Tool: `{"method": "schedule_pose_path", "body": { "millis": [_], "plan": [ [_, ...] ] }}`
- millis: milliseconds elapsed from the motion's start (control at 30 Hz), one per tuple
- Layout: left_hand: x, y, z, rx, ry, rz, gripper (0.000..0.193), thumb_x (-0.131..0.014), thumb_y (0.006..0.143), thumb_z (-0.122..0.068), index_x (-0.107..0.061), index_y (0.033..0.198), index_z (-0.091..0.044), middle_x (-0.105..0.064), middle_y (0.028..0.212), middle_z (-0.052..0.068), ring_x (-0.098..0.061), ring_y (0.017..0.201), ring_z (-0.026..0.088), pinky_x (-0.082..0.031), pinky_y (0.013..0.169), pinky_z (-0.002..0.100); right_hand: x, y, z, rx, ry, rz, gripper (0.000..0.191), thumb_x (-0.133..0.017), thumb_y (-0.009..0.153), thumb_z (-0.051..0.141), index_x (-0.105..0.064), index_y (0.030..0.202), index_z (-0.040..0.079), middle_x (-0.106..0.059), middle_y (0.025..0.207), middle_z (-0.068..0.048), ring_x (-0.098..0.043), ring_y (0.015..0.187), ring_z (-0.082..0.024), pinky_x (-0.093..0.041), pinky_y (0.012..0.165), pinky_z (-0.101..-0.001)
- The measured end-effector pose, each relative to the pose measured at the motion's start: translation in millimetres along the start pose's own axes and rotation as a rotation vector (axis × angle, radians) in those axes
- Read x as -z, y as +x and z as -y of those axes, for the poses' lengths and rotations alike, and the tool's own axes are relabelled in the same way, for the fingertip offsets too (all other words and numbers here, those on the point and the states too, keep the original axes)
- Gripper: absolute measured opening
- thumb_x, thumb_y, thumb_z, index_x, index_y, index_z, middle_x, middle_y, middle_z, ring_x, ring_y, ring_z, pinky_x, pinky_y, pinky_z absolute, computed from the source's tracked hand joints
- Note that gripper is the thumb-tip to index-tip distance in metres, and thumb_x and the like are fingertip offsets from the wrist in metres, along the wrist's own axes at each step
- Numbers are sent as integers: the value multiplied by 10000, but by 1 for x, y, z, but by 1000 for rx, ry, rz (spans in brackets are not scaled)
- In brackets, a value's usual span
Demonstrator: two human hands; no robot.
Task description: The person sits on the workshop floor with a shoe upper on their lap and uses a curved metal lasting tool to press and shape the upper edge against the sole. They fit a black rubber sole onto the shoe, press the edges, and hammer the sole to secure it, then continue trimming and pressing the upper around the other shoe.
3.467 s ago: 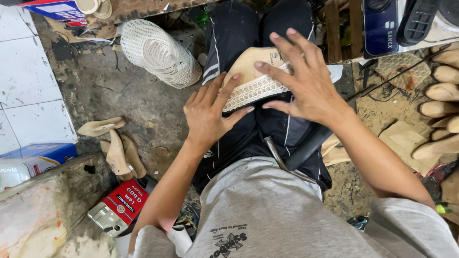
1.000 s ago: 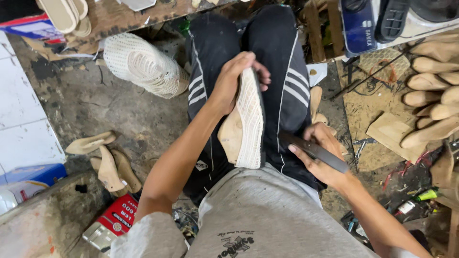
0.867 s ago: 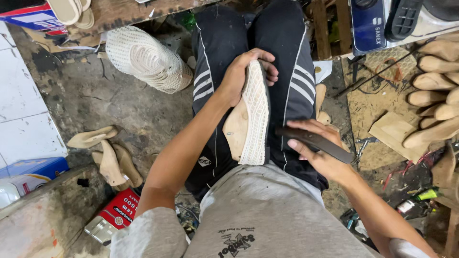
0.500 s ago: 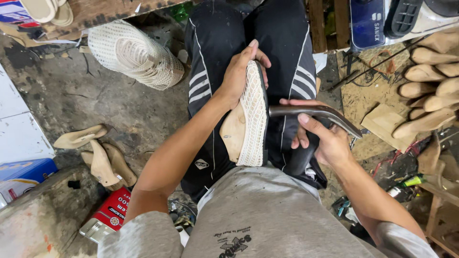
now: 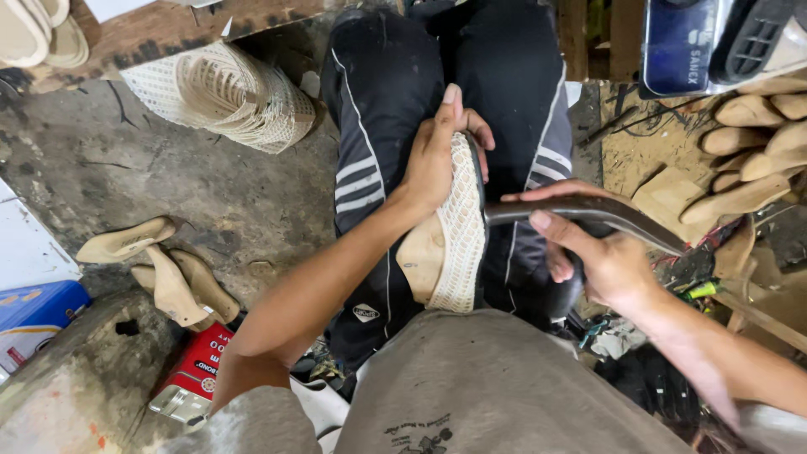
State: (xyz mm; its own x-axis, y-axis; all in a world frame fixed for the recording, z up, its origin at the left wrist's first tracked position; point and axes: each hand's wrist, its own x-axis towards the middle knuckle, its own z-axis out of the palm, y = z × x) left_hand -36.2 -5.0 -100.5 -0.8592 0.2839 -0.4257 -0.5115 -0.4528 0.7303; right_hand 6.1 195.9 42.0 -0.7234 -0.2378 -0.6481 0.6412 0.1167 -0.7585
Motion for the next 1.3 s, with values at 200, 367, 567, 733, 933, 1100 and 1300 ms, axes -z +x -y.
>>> {"method": "schedule_pose_path", "body": {
  "millis": [200,367,567,733,933,1100,1300],
  "plan": [
    [1,0,-2,-4,-13,-19,856,-172,1048,-676,-640,760,-21,-606,564,98,-604,514,176,-498,540,292,-7,23,46,302,-588,206,259,-731,915,61,-702,1172,71,-769,1166,-96,-752,734,-128,-582,564,-250],
    [-1,3,-5,51,-85,-40,841,-179,1051,-658,-637,763,-14,-598,567,97,-586,485,172,-474,506,293,-33,24,47,-80,-21,-125,248,-720,885,76,-736,1130,38,-801,1091,-151,-612,466,-95,-511,404,-234],
    [-1,1,-10,125,-115,-49,811,-201,1059,-643,-633,790,-12,-599,589,84,-574,494,159,-465,501,292,-26,16,40,58,-384,-78,250,-697,946,62,-685,1183,-18,-769,1166,-204,-607,519,-113,-509,446,-246],
    [-1,2,-11,86,-101,-46,819,-188,1062,-645,-639,787,-19,-607,571,81,-572,491,146,-465,502,283,-22,25,38,-141,126,-184,258,-683,907,59,-693,1158,1,-773,1142,-189,-602,453,-94,-507,391,-239],
    [-3,4,-12,119,-136,-47,808,-190,1061,-637,-635,790,-20,-597,565,81,-563,475,149,-461,489,282,-24,28,48,87,-522,-82,257,-731,892,71,-710,1142,14,-782,1139,-163,-665,513,-92,-540,406,-228],
    [-3,6,-14,91,-126,-46,812,-200,1083,-627,-631,784,-8,-591,565,82,-553,477,157,-449,494,290,-26,37,51,-141,441,-180,234,-771,899,81,-769,1127,26,-814,1050,-177,-663,478,-72,-556,410,-219],
    [-4,7,-15,141,-129,-72,797,-210,1067,-624,-640,790,-13,-601,572,74,-597,515,158,-485,525,300,-23,44,56,112,-494,-39,253,-730,909,63,-705,1155,11,-781,1136,-170,-632,496,-101,-527,403,-223]
  ]
}}
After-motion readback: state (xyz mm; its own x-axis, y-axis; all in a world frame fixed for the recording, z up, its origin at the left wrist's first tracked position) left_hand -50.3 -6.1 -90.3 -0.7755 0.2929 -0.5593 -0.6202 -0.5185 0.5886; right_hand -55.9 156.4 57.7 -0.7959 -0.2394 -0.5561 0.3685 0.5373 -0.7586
